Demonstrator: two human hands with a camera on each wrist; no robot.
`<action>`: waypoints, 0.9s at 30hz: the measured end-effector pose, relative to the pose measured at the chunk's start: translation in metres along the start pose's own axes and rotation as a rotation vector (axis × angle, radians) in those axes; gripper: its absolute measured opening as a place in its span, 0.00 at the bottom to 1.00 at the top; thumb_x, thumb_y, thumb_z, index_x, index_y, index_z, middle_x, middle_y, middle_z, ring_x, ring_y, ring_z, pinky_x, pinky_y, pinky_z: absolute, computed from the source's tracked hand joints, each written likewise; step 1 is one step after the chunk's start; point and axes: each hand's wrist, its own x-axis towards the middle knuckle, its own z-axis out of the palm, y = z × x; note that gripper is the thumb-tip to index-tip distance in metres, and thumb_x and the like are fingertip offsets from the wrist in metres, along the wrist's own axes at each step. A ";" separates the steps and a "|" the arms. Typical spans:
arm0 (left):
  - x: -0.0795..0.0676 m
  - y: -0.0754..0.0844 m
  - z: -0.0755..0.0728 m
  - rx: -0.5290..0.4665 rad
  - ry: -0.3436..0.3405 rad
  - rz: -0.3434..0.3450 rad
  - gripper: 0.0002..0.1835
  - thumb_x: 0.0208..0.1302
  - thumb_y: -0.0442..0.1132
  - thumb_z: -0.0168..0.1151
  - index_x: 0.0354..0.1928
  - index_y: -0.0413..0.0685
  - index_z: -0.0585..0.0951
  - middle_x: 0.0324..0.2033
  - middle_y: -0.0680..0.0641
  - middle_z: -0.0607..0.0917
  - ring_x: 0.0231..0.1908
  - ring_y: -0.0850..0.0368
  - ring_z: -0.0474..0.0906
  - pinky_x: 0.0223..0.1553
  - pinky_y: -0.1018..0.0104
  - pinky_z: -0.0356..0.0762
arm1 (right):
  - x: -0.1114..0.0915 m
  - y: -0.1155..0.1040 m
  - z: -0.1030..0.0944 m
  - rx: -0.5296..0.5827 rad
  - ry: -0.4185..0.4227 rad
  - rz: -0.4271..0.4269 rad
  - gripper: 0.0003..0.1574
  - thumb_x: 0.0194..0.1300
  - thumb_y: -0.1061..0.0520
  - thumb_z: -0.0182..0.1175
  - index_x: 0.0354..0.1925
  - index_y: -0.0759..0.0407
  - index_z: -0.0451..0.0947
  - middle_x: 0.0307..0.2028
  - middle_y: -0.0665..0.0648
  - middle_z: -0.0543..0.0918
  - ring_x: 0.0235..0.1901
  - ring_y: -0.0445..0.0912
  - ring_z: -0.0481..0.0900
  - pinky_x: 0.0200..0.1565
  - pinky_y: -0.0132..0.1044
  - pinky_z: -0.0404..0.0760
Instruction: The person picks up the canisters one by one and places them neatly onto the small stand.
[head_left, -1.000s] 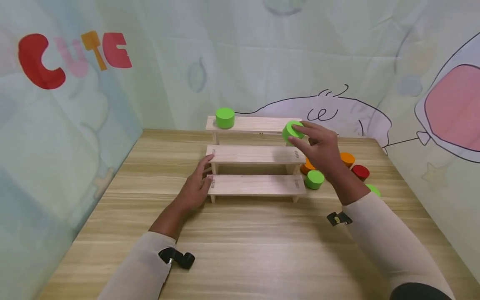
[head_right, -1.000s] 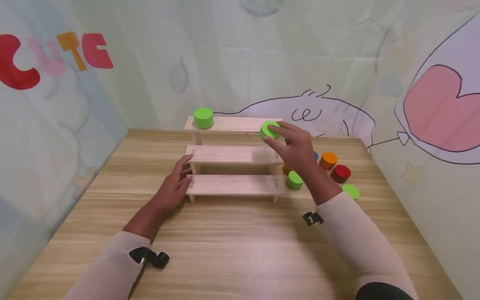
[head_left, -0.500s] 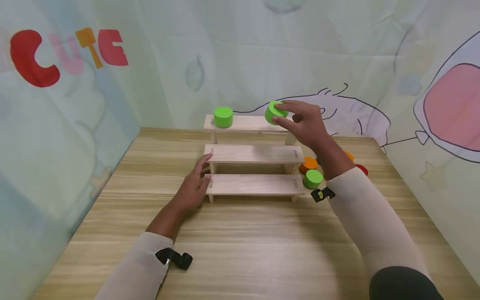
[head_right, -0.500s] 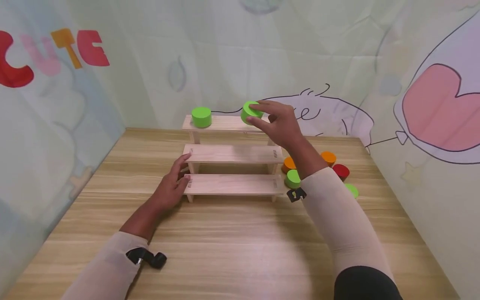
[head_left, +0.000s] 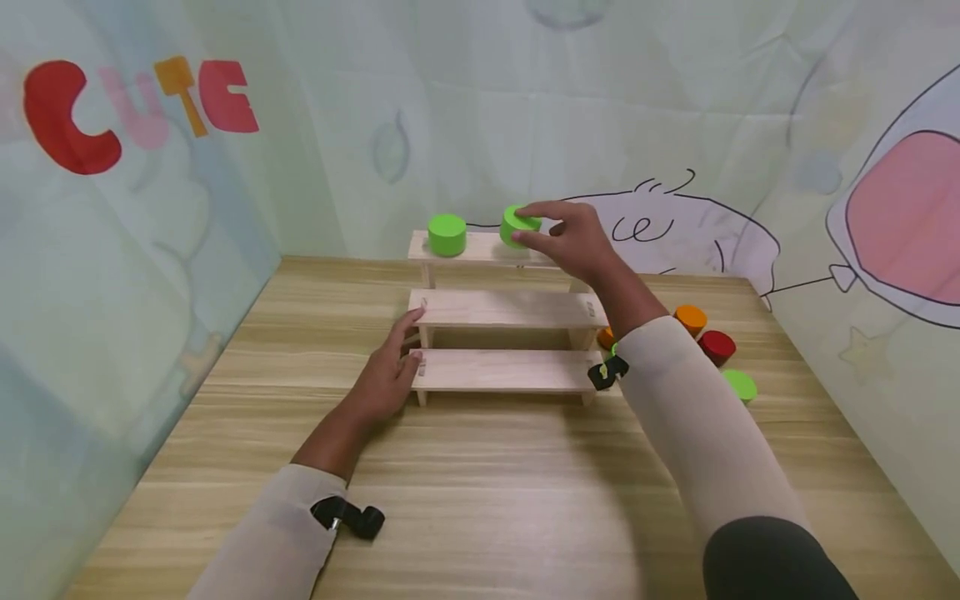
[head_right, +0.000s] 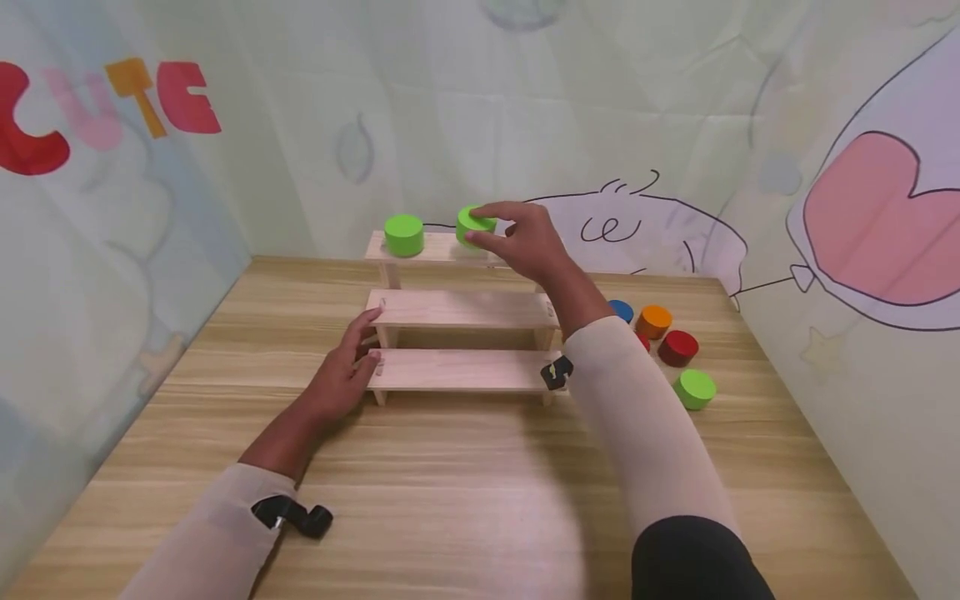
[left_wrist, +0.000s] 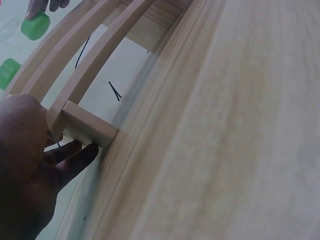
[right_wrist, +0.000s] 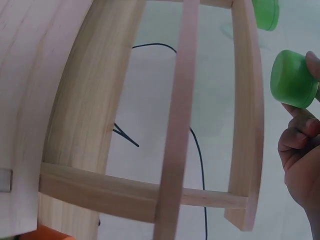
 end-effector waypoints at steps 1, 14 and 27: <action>0.000 0.000 0.000 0.000 0.000 -0.001 0.36 0.87 0.34 0.45 0.88 0.65 0.49 0.83 0.31 0.64 0.80 0.30 0.67 0.75 0.29 0.71 | 0.001 0.001 0.002 0.008 -0.005 0.011 0.23 0.70 0.52 0.76 0.61 0.55 0.90 0.64 0.57 0.89 0.68 0.49 0.82 0.60 0.51 0.84; 0.001 -0.005 0.001 0.012 0.005 -0.002 0.36 0.87 0.35 0.45 0.88 0.68 0.50 0.83 0.32 0.64 0.80 0.30 0.67 0.75 0.29 0.71 | 0.003 0.011 0.015 0.008 0.014 0.015 0.24 0.69 0.50 0.77 0.60 0.54 0.90 0.63 0.58 0.90 0.66 0.50 0.84 0.58 0.52 0.85; 0.000 -0.006 0.001 0.021 0.006 0.019 0.36 0.87 0.34 0.46 0.88 0.66 0.50 0.82 0.31 0.65 0.80 0.29 0.66 0.75 0.28 0.71 | 0.004 0.008 0.017 -0.060 -0.039 0.057 0.32 0.69 0.46 0.77 0.67 0.54 0.86 0.69 0.57 0.86 0.73 0.52 0.80 0.61 0.54 0.86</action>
